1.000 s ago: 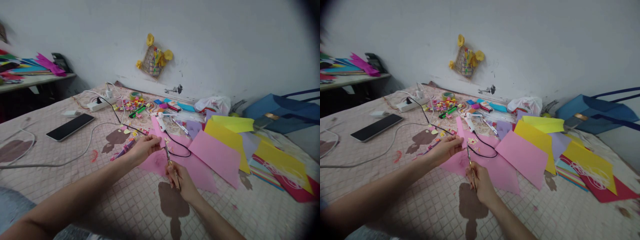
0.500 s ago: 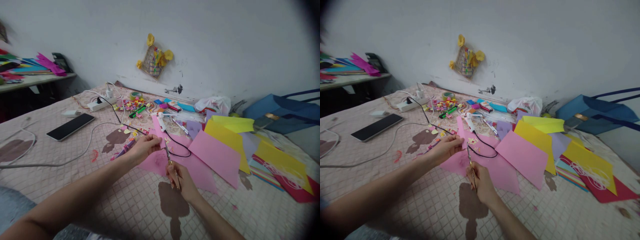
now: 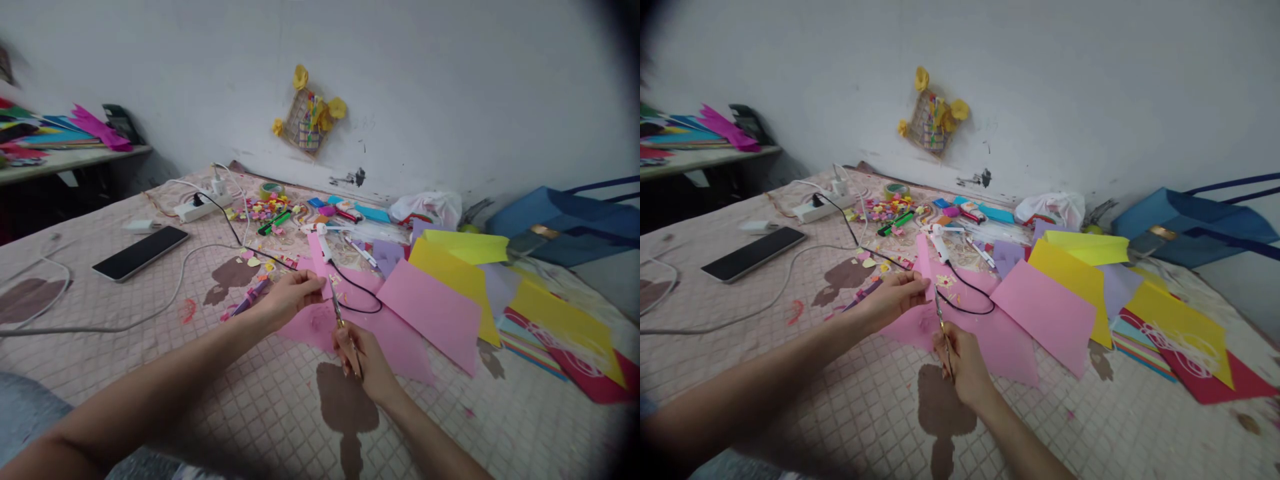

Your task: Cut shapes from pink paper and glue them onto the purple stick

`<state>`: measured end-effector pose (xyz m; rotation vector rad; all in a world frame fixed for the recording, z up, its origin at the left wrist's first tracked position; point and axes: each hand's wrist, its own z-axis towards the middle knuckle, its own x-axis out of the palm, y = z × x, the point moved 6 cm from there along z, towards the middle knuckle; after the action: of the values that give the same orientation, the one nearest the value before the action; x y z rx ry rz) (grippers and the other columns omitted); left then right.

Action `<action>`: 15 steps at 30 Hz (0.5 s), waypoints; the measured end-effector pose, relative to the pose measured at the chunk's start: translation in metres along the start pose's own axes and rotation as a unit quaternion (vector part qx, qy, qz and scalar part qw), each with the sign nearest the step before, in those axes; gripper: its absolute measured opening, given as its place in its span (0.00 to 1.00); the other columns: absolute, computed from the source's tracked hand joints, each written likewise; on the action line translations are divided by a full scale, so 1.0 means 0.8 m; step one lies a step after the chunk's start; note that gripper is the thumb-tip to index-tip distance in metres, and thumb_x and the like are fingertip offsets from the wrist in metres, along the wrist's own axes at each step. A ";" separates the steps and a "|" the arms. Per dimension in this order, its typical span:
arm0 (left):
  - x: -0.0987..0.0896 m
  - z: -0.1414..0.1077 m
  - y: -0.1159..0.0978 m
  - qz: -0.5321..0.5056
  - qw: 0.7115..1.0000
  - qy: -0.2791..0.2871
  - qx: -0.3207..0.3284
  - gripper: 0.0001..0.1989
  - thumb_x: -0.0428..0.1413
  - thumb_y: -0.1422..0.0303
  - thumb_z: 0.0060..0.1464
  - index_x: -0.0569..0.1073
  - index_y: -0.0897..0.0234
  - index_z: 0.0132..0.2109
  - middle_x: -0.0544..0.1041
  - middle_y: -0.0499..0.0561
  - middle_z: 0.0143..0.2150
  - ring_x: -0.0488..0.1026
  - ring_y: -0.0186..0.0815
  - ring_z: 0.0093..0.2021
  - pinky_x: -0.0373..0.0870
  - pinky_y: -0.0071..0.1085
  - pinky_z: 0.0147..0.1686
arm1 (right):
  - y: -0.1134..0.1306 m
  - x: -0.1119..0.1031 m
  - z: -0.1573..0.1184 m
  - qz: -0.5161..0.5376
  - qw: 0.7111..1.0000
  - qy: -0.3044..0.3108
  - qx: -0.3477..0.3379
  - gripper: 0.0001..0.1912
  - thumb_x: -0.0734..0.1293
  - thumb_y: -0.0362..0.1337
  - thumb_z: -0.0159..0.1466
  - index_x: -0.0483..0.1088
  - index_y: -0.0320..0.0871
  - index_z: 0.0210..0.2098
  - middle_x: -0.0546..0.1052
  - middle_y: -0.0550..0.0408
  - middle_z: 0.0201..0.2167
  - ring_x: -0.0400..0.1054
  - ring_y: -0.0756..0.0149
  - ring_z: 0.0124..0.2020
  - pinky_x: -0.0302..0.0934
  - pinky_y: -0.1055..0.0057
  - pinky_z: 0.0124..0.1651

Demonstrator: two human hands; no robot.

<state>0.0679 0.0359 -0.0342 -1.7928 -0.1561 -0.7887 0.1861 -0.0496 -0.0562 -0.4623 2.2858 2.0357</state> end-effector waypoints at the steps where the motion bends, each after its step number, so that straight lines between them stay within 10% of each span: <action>1: 0.000 0.000 0.000 0.001 1.000 0.000 0.001 0.11 0.64 0.71 0.42 0.68 0.70 0.26 0.70 0.45 0.23 0.68 0.24 0.25 0.67 0.26 0.32 | 0.001 0.000 0.000 -0.002 1.000 0.001 -0.002 0.26 0.55 0.60 0.59 0.58 0.42 0.25 0.56 0.66 0.14 0.49 0.78 0.13 0.47 0.78 0.16; 15: 0.003 -0.002 0.002 0.014 1.000 0.011 -0.011 0.12 0.64 0.70 0.43 0.67 0.70 0.26 0.69 0.44 0.22 0.67 0.24 0.24 0.68 0.27 0.34 | 0.003 0.000 -0.001 0.005 1.000 0.002 -0.011 0.26 0.54 0.60 0.60 0.58 0.43 0.24 0.55 0.66 0.14 0.49 0.77 0.13 0.48 0.77 0.17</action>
<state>0.0697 0.0336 -0.0338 -1.8019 -0.1084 -0.7928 0.1860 -0.0499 -0.0540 -0.4577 2.2759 2.0691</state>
